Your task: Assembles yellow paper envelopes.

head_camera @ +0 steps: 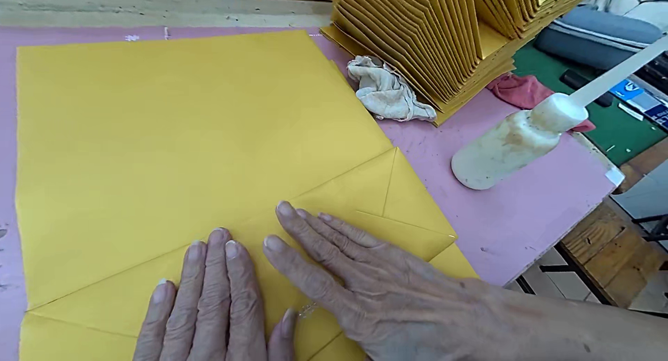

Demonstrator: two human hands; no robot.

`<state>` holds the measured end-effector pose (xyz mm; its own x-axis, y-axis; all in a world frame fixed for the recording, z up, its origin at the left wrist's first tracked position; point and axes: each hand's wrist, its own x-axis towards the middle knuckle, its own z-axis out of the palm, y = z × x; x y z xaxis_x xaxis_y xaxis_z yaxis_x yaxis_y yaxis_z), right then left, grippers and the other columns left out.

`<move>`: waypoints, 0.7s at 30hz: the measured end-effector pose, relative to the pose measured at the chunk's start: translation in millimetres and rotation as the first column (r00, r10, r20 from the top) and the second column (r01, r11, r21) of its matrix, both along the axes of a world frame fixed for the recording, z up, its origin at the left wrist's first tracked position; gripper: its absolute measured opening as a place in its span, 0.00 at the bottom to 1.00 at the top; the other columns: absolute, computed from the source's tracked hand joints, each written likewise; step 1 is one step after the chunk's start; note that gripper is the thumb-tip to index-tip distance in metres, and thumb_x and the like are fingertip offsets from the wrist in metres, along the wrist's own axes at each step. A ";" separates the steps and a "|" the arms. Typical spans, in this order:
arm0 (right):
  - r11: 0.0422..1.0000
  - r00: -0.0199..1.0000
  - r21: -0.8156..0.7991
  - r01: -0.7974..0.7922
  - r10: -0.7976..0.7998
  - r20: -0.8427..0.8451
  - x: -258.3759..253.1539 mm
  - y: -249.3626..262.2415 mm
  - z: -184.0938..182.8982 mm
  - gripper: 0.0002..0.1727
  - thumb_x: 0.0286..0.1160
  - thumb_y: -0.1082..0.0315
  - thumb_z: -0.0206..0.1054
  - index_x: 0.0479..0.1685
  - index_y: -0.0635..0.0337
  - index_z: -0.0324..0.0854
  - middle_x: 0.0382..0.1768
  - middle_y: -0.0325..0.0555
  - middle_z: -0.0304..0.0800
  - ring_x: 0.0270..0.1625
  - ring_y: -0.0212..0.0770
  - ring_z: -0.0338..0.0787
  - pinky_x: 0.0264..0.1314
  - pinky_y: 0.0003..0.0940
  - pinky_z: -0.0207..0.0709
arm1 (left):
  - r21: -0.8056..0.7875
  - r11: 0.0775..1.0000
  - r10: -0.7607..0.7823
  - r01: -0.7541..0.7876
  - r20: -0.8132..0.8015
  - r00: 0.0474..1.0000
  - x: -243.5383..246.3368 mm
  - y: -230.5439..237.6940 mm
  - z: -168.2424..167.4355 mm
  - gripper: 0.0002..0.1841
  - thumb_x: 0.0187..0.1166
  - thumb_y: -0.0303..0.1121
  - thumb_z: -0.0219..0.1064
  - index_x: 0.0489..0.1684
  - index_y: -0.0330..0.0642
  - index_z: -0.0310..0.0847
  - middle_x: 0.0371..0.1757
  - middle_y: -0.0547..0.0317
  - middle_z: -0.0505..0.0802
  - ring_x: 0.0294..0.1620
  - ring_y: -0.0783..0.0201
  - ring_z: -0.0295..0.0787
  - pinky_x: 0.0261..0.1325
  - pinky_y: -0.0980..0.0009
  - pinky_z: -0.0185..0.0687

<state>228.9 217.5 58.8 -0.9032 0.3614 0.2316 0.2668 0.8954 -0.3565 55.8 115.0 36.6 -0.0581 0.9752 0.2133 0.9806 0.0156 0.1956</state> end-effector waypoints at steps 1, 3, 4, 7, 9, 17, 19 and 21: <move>1.000 1.000 -0.012 0.016 -0.016 0.015 2.2 2.2 2.2 0.64 0.70 0.19 0.45 0.95 0.66 0.45 0.92 0.68 0.47 0.95 0.55 0.51 0.96 0.44 0.41 | -0.022 1.000 -0.005 0.006 0.032 0.999 2.9 2.7 11.8 0.35 0.90 0.43 0.43 0.84 0.15 0.55 0.85 0.19 0.63 0.88 0.24 0.56 0.89 0.39 0.42; 0.997 0.997 -0.048 0.053 -0.050 0.061 4.9 5.6 6.8 0.63 0.72 0.22 0.49 0.96 0.65 0.42 0.94 0.67 0.41 0.96 0.53 0.46 0.97 0.43 0.36 | -0.013 0.999 -0.030 0.030 0.047 0.998 3.0 4.7 16.4 0.33 0.90 0.41 0.42 0.84 0.18 0.58 0.83 0.16 0.64 0.86 0.21 0.57 0.88 0.37 0.43; 0.995 0.995 -0.067 0.069 -0.064 0.080 4.8 6.7 9.3 0.62 0.72 0.23 0.52 0.96 0.65 0.43 0.94 0.66 0.40 0.97 0.53 0.45 0.97 0.43 0.36 | -0.027 0.998 -0.048 0.050 0.042 0.998 2.4 5.2 17.5 0.32 0.91 0.42 0.41 0.85 0.23 0.60 0.83 0.14 0.63 0.86 0.19 0.56 0.88 0.35 0.42; 0.973 0.990 -0.193 0.129 -0.138 -0.035 3.9 15.9 27.5 0.51 0.76 0.42 0.67 0.93 0.65 0.53 0.90 0.64 0.58 0.87 0.51 0.71 0.84 0.40 0.69 | -0.079 0.993 -0.092 0.091 -0.004 0.996 0.6 6.2 22.5 0.31 0.92 0.49 0.40 0.89 0.43 0.63 0.83 0.10 0.59 0.85 0.15 0.51 0.87 0.30 0.38; 0.974 0.949 -0.056 0.221 -0.228 -0.220 3.8 38.1 38.6 0.36 0.80 0.59 0.69 0.84 0.69 0.67 0.68 0.59 0.87 0.57 0.44 0.95 0.49 0.34 0.89 | -0.166 0.980 -0.114 0.113 0.008 0.993 0.8 7.6 35.5 0.33 0.92 0.52 0.39 0.91 0.45 0.61 0.84 0.08 0.54 0.85 0.12 0.46 0.87 0.29 0.34; 0.716 0.667 0.240 0.656 -0.698 0.261 -18.3 135.3 71.6 0.15 0.85 0.77 0.55 0.63 0.75 0.79 0.59 0.70 0.84 0.64 0.67 0.85 0.58 0.59 0.75 | -0.104 0.956 -0.288 0.276 -0.127 0.949 15.2 27.5 49.3 0.33 0.91 0.44 0.39 0.88 0.30 0.58 0.86 0.20 0.62 0.86 0.20 0.57 0.85 0.29 0.45; 0.711 0.657 0.296 0.638 -0.702 0.273 -21.5 153.5 64.7 0.13 0.86 0.76 0.55 0.56 0.75 0.82 0.55 0.69 0.87 0.62 0.67 0.86 0.57 0.61 0.74 | 0.059 0.938 -0.329 0.342 -0.160 0.931 21.8 46.1 38.0 0.35 0.90 0.50 0.37 0.86 0.33 0.66 0.85 0.26 0.69 0.85 0.25 0.64 0.83 0.30 0.52; 0.722 0.675 0.327 0.610 -0.689 0.264 -25.7 159.9 62.9 0.14 0.85 0.79 0.52 0.54 0.76 0.83 0.55 0.70 0.87 0.62 0.68 0.86 0.57 0.61 0.73 | 0.172 0.897 -0.379 0.408 -0.178 0.908 28.1 67.2 27.0 0.35 0.89 0.53 0.34 0.86 0.41 0.68 0.85 0.33 0.72 0.85 0.31 0.66 0.82 0.30 0.55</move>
